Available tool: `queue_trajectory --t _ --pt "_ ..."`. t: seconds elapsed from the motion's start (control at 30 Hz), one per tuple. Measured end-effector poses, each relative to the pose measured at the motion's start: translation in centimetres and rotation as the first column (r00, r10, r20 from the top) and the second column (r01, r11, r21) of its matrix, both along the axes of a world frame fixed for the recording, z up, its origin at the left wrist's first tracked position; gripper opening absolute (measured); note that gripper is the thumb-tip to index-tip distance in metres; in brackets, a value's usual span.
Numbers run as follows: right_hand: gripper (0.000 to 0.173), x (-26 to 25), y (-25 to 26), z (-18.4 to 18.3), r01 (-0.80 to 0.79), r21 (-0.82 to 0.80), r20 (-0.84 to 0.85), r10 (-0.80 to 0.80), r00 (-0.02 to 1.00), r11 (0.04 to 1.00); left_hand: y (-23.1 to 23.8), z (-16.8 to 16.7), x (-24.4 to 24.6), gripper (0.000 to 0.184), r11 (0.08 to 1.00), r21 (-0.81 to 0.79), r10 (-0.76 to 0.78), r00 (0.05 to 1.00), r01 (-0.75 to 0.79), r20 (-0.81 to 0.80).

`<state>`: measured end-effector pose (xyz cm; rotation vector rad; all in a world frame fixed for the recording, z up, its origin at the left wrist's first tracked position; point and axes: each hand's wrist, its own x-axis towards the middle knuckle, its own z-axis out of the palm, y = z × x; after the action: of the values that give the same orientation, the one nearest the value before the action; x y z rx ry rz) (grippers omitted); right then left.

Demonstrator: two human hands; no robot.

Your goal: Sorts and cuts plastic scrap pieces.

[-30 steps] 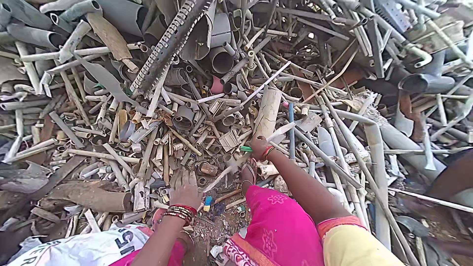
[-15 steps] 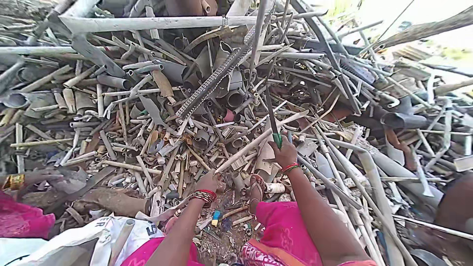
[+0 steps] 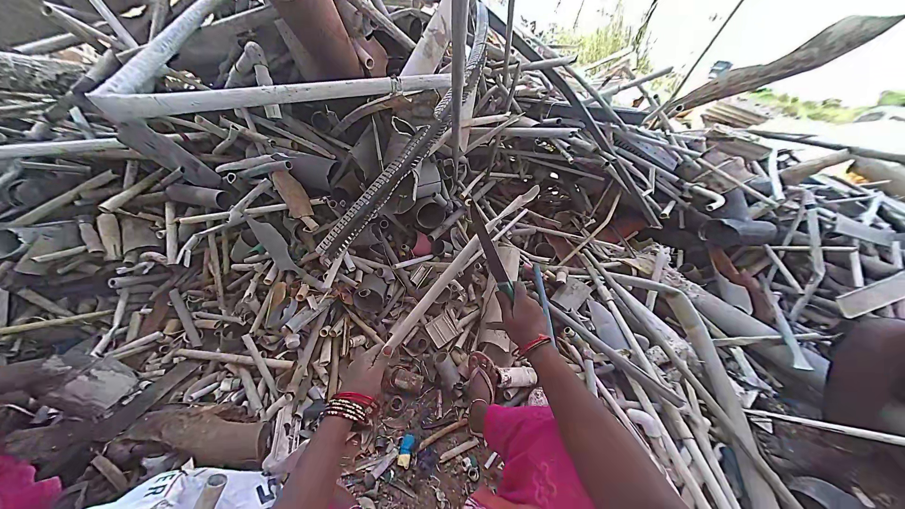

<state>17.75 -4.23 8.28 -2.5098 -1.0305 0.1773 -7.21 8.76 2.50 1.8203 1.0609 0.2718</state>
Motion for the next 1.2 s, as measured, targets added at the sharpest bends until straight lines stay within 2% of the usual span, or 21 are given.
queue_trajectory --t 0.07,0.13,0.17,0.2,0.27,0.33,0.4,0.43,0.5,0.53,0.6,0.67,0.7,0.8,0.87,0.9,0.97,1.03,1.07,1.13,1.2 --pt "0.052 0.0 -0.7 -0.7 -0.126 -0.056 -0.025 0.125 0.992 0.99 0.0 0.2 0.1 0.04 0.999 -0.035 -0.025 1.0 0.025 -0.009" --pt "0.051 -1.1 -1.0 -1.1 -0.406 -0.254 -0.037 0.411 0.911 0.878 -0.1 0.1 0.5 0.039 0.999 -0.037 -0.039 0.999 0.038 -0.006" --pt "0.049 -1.6 -0.9 -1.0 -0.451 -0.32 -0.006 0.474 0.88 0.833 -0.2 0.0 0.7 0.039 0.999 -0.034 -0.042 0.999 0.042 -0.001" --pt "0.049 -1.5 -0.8 -0.7 -0.419 -0.306 0.026 0.448 0.894 0.855 -0.2 -0.1 0.8 0.038 0.999 -0.032 -0.042 0.999 0.042 0.005" --pt "0.049 0.4 -0.9 -0.1 -0.14 -0.067 0.05 0.143 0.988 0.988 -0.4 0.1 0.8 0.037 0.996 -0.08 -0.035 0.999 0.037 0.031" --pt "0.049 2.7 -0.9 -0.2 0.144 0.128 0.003 -0.145 0.989 0.981 -0.7 -0.1 0.4 0.036 0.989 -0.139 -0.031 0.997 0.04 0.065" --pt "0.048 2.6 -1.7 -1.3 0.043 0.091 -0.007 -0.043 0.999 0.995 -0.8 -0.3 0.2 0.036 0.984 -0.175 -0.024 0.997 0.036 0.073" --pt "0.048 2.0 -1.9 -1.6 -0.134 -0.014 -0.029 0.133 0.991 0.991 -0.7 -0.3 0.4 0.037 0.983 -0.185 -0.006 0.997 0.021 0.083" --pt "0.05 0.8 -1.8 -1.5 -0.415 -0.227 -0.022 0.421 0.907 0.881 -0.8 -0.3 0.8 0.037 0.976 -0.216 0.045 0.991 -0.017 0.128" --pt "0.049 0.5 -1.7 -1.2 -0.426 -0.24 0.018 0.443 0.897 0.872 -0.9 -0.2 0.9 0.037 0.973 -0.227 0.073 0.984 -0.035 0.164" --pt "0.047 0.9 -1.9 -0.2 -0.238 -0.084 0.066 0.244 0.967 0.967 -1.1 -0.3 1.0 0.036 0.971 -0.234 0.111 0.958 -0.048 0.263" --pt "0.047 2.0 -2.5 0.9 0.016 0.091 0.042 -0.02 0.999 0.996 -1.2 -1.1 1.2 0.037 0.988 -0.148 0.099 0.939 -0.052 0.33" --pt "0.046 2.3 -2.9 0.8 0.046 0.176 0.094 -0.063 0.994 0.983 -1.2 -1.2 1.3 0.039 0.995 -0.083 0.075 0.939 -0.05 0.336" --pt "0.041 1.7 -3.6 -0.9 -0.221 0.325 0.376 0.089 0.922 0.92 -1.2 -1.5 1.8 0.051 0.975 0.214 -0.012 0.948 -0.06 0.319" --pt "0.037 1.0 -3.3 -1.6 -0.385 0.311 0.541 0.171 0.824 0.869 -0.8 -2.1 2.0 0.056 0.885 0.459 -0.077 0.951 -0.073 0.301" --pt "0.036 0.9 -3.1 -1.7 -0.383 0.318 0.558 0.155 0.815 0.867 -0.7 -2.4 2.0 0.057 0.821 0.564 -0.093 0.951 -0.095 0.296" --pt "0.038 1.4 -3.1 -0.9 -0.18 0.356 0.445 0.003 0.896 0.917 -0.4 -2.6 1.8 0.053 0.732 0.669 -0.1 0.952 -0.127 0.29" --pt "0.046 2.6 -3.4 1.2 0.134 0.263 0.149 -0.177 0.973 0.955 -0.3 -2.6 1.3 0.048 0.699 0.706 -0.106 0.96 -0.113 0.259" --pt "0.049 3.3 -3.6 1.7 0.203 0.215 0.069 -0.223 0.972 0.955 -0.4 -2.8 1.2 0.047 0.683 0.722 -0.104 0.964 -0.109 0.244" --pt "0.049 4.0 -4.2 1.1 0.098 0.131 0.051 -0.105 0.993 0.987 -0.5 -3.2 1.1 0.044 0.657 0.745 -0.085 0.97 -0.118 0.229" --pt "0.048 3.8 -4.3 0.7 -0.217 -0.069 0.039 0.22 0.975 0.974 -0.6 -3.0 1.0 0.039 0.672 0.732 -0.063 0.977 -0.108 0.202"
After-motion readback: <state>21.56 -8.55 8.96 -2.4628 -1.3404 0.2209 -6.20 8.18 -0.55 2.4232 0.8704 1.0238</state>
